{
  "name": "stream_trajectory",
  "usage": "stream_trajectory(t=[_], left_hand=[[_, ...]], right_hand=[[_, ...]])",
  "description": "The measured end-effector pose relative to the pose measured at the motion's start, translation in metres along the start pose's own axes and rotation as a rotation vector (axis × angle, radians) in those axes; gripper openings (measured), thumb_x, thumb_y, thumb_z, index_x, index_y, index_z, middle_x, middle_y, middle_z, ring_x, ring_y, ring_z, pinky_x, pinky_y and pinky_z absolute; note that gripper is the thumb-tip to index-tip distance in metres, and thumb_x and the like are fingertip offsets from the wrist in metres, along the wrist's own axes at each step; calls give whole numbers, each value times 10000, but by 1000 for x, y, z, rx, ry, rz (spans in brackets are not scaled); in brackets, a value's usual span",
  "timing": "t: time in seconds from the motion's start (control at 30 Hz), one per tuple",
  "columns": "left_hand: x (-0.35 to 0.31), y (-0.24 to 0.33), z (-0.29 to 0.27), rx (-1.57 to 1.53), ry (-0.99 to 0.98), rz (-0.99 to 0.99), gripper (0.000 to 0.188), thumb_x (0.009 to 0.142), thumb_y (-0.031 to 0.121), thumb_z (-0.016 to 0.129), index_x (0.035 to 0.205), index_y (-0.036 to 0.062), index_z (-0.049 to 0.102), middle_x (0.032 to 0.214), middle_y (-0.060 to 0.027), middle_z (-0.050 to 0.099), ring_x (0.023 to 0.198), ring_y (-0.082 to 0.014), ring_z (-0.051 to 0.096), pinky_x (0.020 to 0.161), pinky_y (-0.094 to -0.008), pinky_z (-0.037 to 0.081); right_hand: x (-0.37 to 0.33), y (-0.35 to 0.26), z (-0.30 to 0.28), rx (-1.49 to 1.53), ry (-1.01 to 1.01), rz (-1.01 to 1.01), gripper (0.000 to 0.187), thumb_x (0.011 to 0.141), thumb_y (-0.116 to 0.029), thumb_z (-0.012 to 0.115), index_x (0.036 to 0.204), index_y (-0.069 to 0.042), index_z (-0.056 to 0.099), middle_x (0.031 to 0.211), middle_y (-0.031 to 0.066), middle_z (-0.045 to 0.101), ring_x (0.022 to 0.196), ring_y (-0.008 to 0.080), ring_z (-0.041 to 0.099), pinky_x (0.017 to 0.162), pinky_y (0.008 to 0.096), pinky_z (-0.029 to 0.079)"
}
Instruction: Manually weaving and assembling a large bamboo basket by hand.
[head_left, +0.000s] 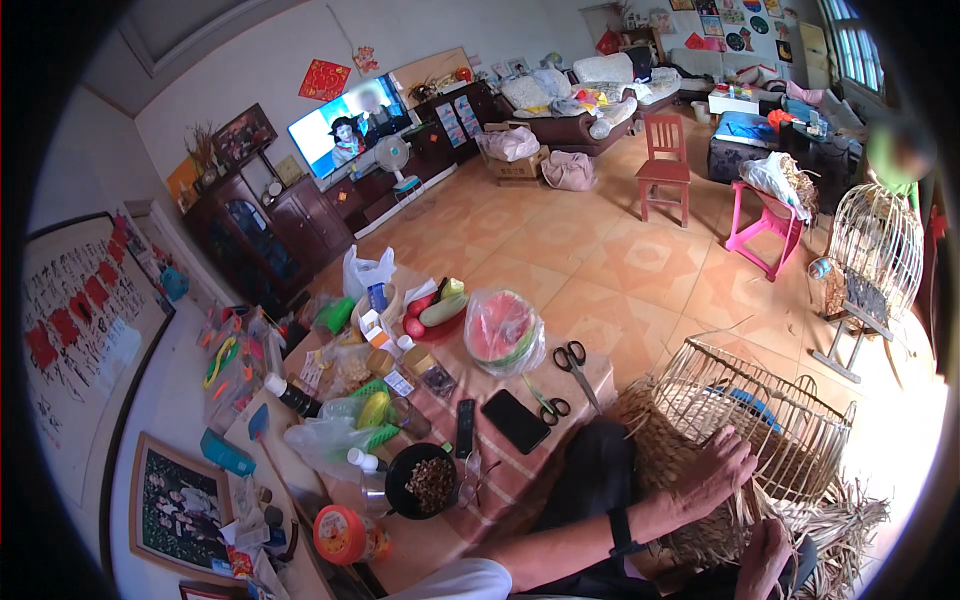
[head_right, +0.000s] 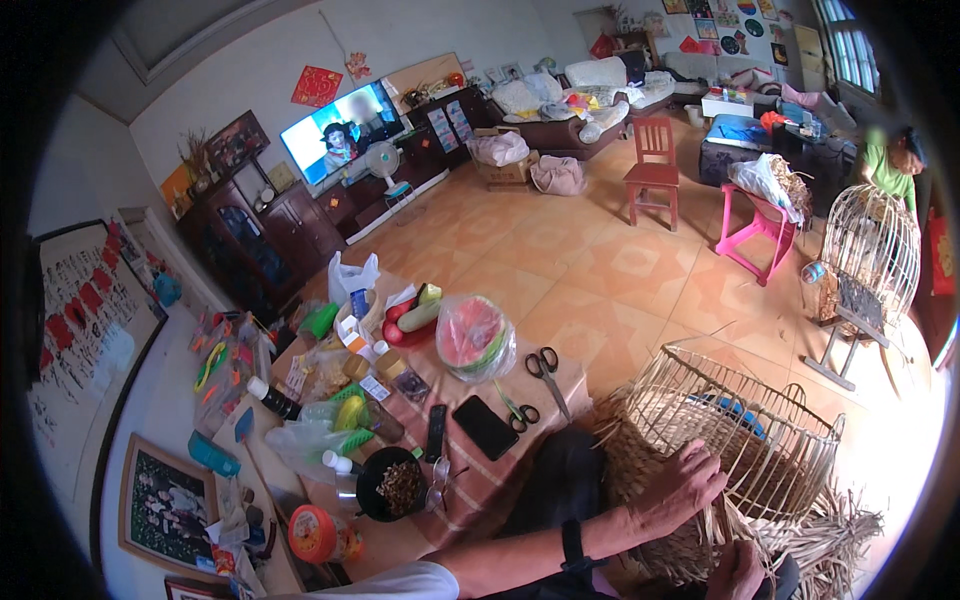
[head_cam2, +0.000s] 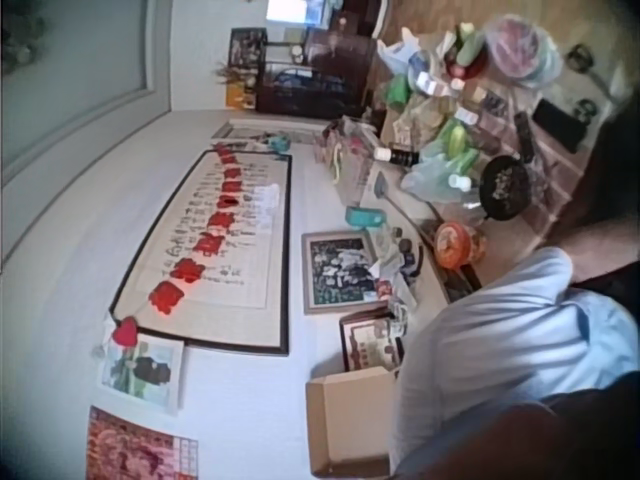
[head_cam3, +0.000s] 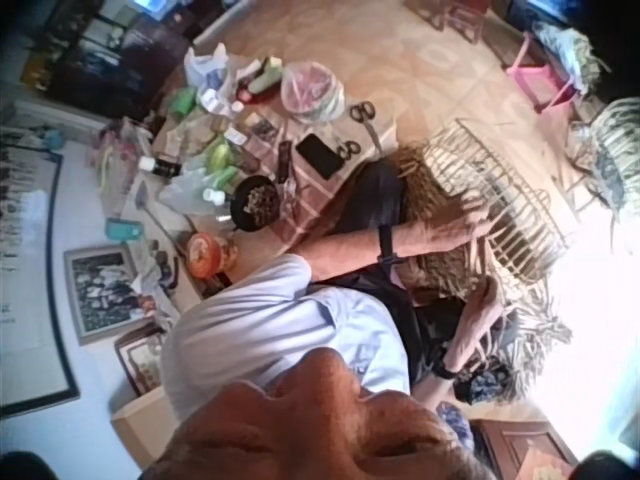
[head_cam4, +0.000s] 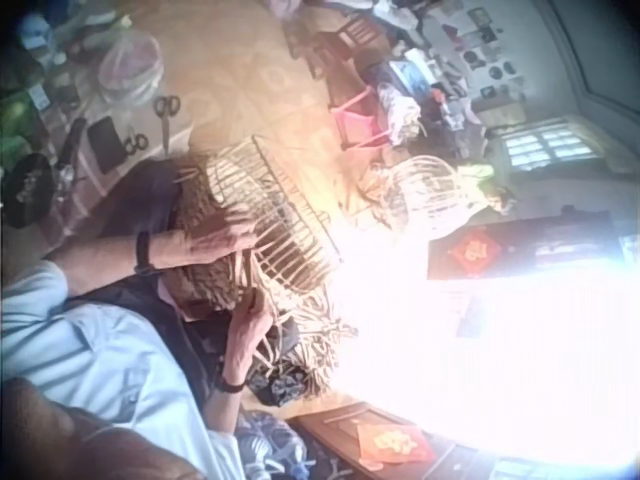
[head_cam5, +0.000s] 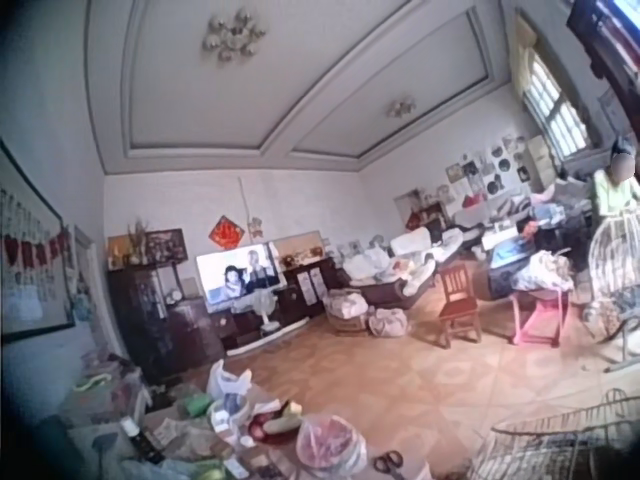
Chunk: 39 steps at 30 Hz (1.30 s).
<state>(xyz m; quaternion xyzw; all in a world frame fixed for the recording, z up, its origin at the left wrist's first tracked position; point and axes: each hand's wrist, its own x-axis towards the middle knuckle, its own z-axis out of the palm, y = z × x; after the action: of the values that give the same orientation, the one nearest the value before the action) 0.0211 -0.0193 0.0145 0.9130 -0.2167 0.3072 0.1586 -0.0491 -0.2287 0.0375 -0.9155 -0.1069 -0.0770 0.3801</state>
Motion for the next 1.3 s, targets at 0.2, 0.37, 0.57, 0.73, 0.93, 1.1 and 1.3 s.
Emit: stream_trajectory(t=[0.2, 0.37, 0.57, 0.73, 0.93, 1.1, 1.3], left_hand=[[-9, 10, 5, -39, -135, -130, 61, 886, 117, 604, 910, 71, 635, 865, -89, 575, 957, -264, 601, 913, -412, 462], [-13, -6, 8, -230, -74, -127, 82, 893, 115, 593, 928, 83, 660, 862, -81, 577, 937, -275, 596, 888, -420, 462], [-9, -14, 2, -321, -177, -71, 81, 853, 120, 666, 909, 64, 650, 968, -113, 599, 965, -304, 606, 848, -451, 494], [4, -15, -17, -182, -128, 83, 140, 801, 87, 749, 925, 65, 689, 1161, -101, 658, 1138, -281, 608, 998, -429, 470], [14, -24, -24, -341, -311, 75, 168, 811, 16, 685, 970, 66, 710, 1089, -80, 698, 1099, -289, 642, 1005, -417, 466], [25, -26, -24, -660, -347, -123, 120, 893, 10, 677, 1010, 35, 689, 943, -123, 717, 914, -346, 698, 811, -403, 545], [47, -33, -28, -652, -543, -181, 156, 861, 3, 727, 1002, 3, 661, 870, -167, 723, 826, -355, 723, 747, -431, 548]], right_hand=[[8, 8, -11, -138, -36, 70, 191, 1048, -170, 591, 946, -31, 671, 754, 211, 636, 660, 380, 598, 611, 459, 466], [-5, 7, -8, -187, -40, -63, 207, 1070, -213, 572, 1009, -58, 695, 898, 162, 706, 754, 323, 657, 655, 458, 491], [-25, 4, 16, -238, -32, -27, 146, 973, -149, 675, 893, -68, 583, 714, 211, 635, 703, 452, 651, 594, 529, 484], [-24, 12, -4, -275, -81, 12, 139, 994, -165, 655, 901, -73, 606, 726, 187, 666, 688, 404, 677, 597, 493, 493], [-3, 22, -6, -372, -128, 147, 127, 938, -177, 714, 924, -81, 632, 754, 163, 677, 731, 384, 683, 633, 479, 506], [2, 8, -4, -362, 258, -143, 301, 774, -117, 828, 1037, -87, 683, 988, 96, 621, 977, 309, 605, 835, 433, 510], [9, -10, 36, -314, 43, -144, 404, 743, -177, 846, 1087, -64, 666, 1041, 114, 618, 999, 334, 603, 830, 453, 518]])
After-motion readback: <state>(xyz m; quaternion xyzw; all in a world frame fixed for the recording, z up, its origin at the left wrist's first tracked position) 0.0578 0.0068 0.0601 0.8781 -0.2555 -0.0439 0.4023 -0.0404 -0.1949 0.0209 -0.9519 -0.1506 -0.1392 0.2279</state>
